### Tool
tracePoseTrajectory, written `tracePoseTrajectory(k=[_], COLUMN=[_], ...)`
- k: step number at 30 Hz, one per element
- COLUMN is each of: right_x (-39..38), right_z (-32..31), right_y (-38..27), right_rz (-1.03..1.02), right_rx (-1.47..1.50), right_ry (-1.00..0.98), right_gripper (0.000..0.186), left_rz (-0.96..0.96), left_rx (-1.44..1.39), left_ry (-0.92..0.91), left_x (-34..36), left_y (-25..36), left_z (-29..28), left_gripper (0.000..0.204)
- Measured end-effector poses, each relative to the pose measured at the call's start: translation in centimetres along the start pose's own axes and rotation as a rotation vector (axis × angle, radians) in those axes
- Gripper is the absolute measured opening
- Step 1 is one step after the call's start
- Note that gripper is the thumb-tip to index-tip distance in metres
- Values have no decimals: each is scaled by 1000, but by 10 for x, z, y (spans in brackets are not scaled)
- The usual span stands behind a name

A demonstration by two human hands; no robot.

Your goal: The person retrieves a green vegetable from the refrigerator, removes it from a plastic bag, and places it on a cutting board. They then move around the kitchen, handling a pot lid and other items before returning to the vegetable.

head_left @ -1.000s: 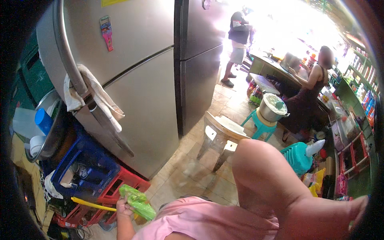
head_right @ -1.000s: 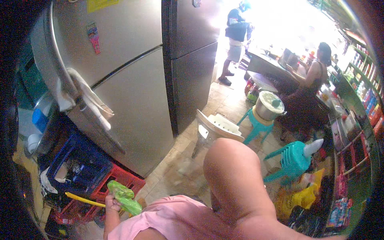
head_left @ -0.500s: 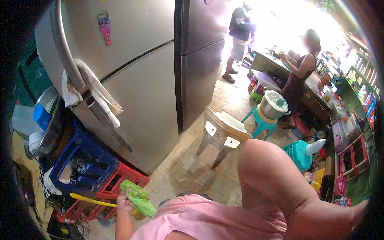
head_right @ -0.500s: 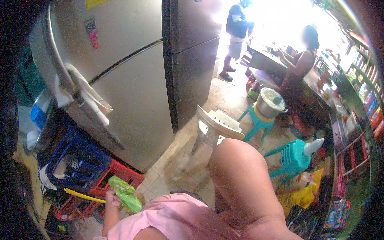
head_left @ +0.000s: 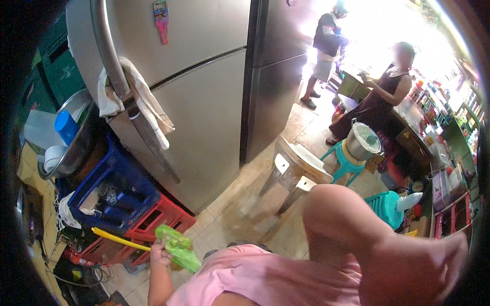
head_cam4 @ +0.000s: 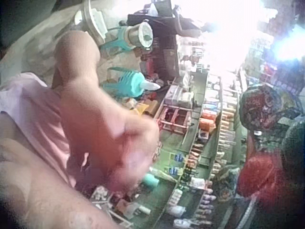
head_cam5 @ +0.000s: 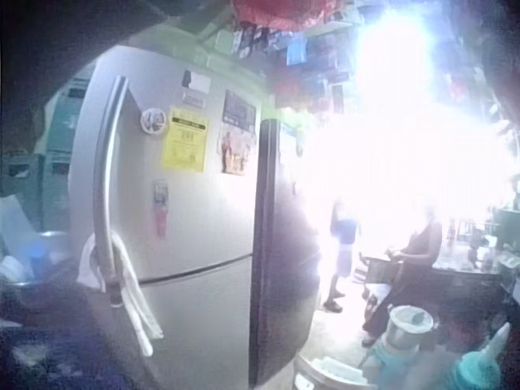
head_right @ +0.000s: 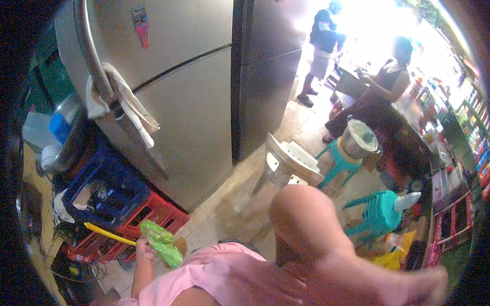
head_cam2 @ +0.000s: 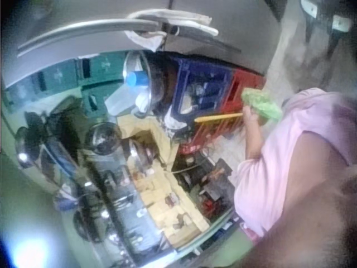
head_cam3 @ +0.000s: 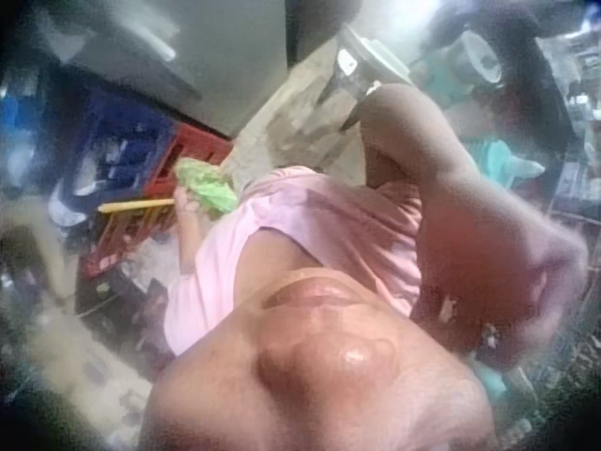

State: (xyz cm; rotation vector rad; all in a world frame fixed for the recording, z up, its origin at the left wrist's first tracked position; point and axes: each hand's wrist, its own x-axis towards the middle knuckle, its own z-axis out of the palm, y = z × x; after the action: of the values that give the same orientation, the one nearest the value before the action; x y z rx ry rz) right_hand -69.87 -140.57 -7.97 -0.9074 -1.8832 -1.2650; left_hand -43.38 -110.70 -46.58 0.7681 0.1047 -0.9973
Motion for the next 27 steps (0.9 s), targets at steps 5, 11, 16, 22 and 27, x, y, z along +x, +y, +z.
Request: tracePoseTrajectory(k=[5, 11, 16, 22, 27], right_x=[-94, -270, -347, -367, -349], right_z=[-21, 62, 136, 160, 219], right_y=[27, 58, 30, 111, 182], right_rz=[167, 1753, 2625, 2152, 1938], right_rx=[-771, 115, 566, 584, 800], right_ry=[499, 798, 952, 642, 699], right_gripper=[14, 10, 8, 6, 6], left_rz=[177, 309, 639, 726, 807], left_rx=[-80, -237, -306, -302, -408], left_ry=[106, 61, 746, 184, 408], left_x=[-36, -58, -110, -182, -255], left_y=[-7, 3, -6, -36, -46], left_z=[-15, 1, 45, -24, -3], left_gripper=[18, 16, 26, 16, 13])
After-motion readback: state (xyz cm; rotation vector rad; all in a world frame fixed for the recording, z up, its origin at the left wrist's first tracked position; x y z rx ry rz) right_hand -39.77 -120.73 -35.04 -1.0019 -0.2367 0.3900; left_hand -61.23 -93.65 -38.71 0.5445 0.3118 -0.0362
